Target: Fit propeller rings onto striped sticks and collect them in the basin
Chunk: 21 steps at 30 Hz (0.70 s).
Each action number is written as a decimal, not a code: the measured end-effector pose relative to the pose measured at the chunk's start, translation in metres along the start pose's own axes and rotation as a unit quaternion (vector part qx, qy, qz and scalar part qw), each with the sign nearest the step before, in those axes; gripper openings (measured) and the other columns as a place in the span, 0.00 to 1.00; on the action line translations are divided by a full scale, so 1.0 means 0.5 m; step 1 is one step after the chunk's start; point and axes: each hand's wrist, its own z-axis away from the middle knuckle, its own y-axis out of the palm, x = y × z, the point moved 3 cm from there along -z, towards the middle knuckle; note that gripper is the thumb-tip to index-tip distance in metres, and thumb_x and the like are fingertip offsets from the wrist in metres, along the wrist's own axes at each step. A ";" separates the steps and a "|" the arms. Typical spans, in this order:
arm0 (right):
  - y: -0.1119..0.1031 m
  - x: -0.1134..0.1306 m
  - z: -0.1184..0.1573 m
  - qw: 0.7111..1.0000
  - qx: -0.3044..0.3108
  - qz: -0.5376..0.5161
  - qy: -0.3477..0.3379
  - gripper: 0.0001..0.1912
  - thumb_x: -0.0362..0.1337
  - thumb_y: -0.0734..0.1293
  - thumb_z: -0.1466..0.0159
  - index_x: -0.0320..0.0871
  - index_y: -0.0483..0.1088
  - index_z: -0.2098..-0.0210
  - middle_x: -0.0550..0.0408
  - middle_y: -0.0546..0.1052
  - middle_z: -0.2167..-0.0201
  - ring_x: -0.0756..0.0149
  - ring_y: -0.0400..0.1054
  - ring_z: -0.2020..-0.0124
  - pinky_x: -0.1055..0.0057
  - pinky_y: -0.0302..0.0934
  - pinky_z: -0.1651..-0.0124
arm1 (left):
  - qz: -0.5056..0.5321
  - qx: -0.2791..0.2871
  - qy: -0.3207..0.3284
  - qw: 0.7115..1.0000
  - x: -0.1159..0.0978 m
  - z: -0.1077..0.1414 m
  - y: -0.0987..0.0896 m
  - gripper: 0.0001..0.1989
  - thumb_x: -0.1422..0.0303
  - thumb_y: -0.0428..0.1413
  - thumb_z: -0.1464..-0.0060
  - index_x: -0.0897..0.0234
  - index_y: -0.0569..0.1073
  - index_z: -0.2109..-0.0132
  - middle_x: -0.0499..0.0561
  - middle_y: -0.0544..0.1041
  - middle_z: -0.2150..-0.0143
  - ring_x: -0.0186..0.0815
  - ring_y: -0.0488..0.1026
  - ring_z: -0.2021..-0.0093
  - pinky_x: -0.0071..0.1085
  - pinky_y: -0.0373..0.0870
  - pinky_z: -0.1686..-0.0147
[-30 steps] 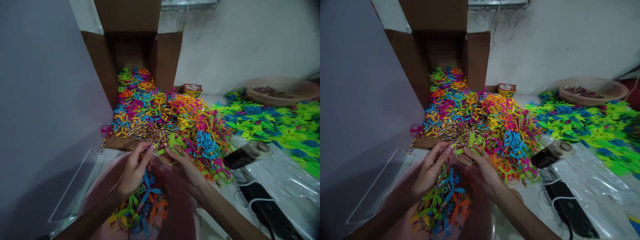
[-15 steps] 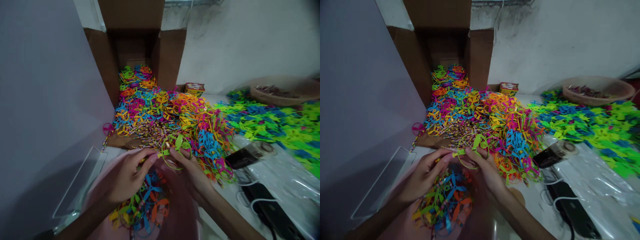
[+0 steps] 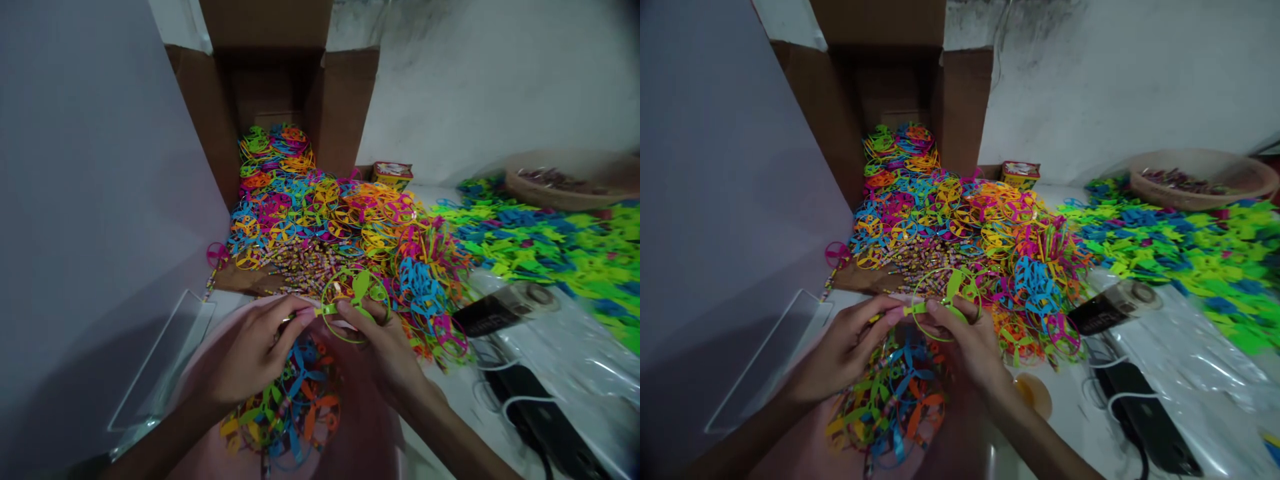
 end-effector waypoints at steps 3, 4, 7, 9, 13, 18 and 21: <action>0.003 -0.004 0.004 1.000 0.006 0.015 -0.009 0.18 0.40 0.85 0.59 0.44 0.75 0.77 0.57 0.81 0.78 0.61 0.79 0.76 0.68 0.76 0.67 | -0.009 0.012 0.019 1.000 0.000 0.001 -0.004 0.10 0.64 0.48 0.29 0.59 0.74 0.50 0.50 0.80 0.51 0.36 0.75 0.49 0.31 0.68 0.47; 0.005 -0.005 0.005 1.000 0.010 0.021 -0.011 0.17 0.40 0.85 0.58 0.44 0.76 0.77 0.57 0.81 0.78 0.61 0.79 0.76 0.68 0.76 0.66 | -0.013 0.018 0.022 1.000 0.000 0.001 -0.005 0.10 0.64 0.48 0.29 0.59 0.74 0.51 0.50 0.80 0.52 0.36 0.75 0.50 0.31 0.68 0.47; 0.006 -0.010 0.010 0.999 0.013 0.041 -0.016 0.17 0.42 0.85 0.56 0.43 0.77 0.74 0.54 0.83 0.75 0.60 0.80 0.73 0.66 0.77 0.64 | -0.029 0.033 0.021 0.999 0.000 -0.003 -0.009 0.10 0.64 0.48 0.29 0.60 0.73 0.52 0.51 0.79 0.54 0.37 0.75 0.53 0.31 0.68 0.50; 0.004 -0.013 0.011 0.999 -0.007 0.041 -0.026 0.19 0.41 0.85 0.58 0.44 0.77 0.72 0.55 0.83 0.74 0.58 0.80 0.72 0.66 0.77 0.64 | -0.039 0.035 0.013 0.999 0.001 -0.007 -0.011 0.11 0.64 0.48 0.29 0.61 0.73 0.54 0.51 0.79 0.57 0.36 0.75 0.56 0.31 0.67 0.54; 0.003 -0.026 0.003 0.999 -0.014 0.043 -0.026 0.20 0.42 0.85 0.59 0.44 0.75 0.75 0.55 0.83 0.75 0.58 0.80 0.72 0.66 0.77 0.66 | -0.050 0.039 0.010 0.998 0.010 -0.016 -0.003 0.12 0.64 0.47 0.29 0.62 0.73 0.55 0.50 0.78 0.60 0.36 0.75 0.58 0.30 0.66 0.56; -0.010 -0.030 -0.007 0.993 0.057 0.103 -0.024 0.19 0.48 0.83 0.53 0.42 0.80 0.71 0.51 0.84 0.70 0.57 0.80 0.67 0.65 0.76 0.59 | -0.017 0.050 0.018 0.998 0.029 -0.013 -0.005 0.12 0.63 0.48 0.29 0.61 0.74 0.51 0.50 0.80 0.53 0.35 0.76 0.52 0.28 0.67 0.51; -0.046 -0.005 -0.032 0.957 0.155 0.241 -0.048 0.24 0.55 0.79 0.48 0.45 0.82 0.60 0.47 0.84 0.59 0.52 0.79 0.58 0.60 0.74 0.53 | -0.060 0.094 -0.006 0.994 0.052 -0.006 -0.045 0.14 0.59 0.50 0.31 0.60 0.78 0.54 0.48 0.81 0.59 0.35 0.77 0.59 0.26 0.68 0.59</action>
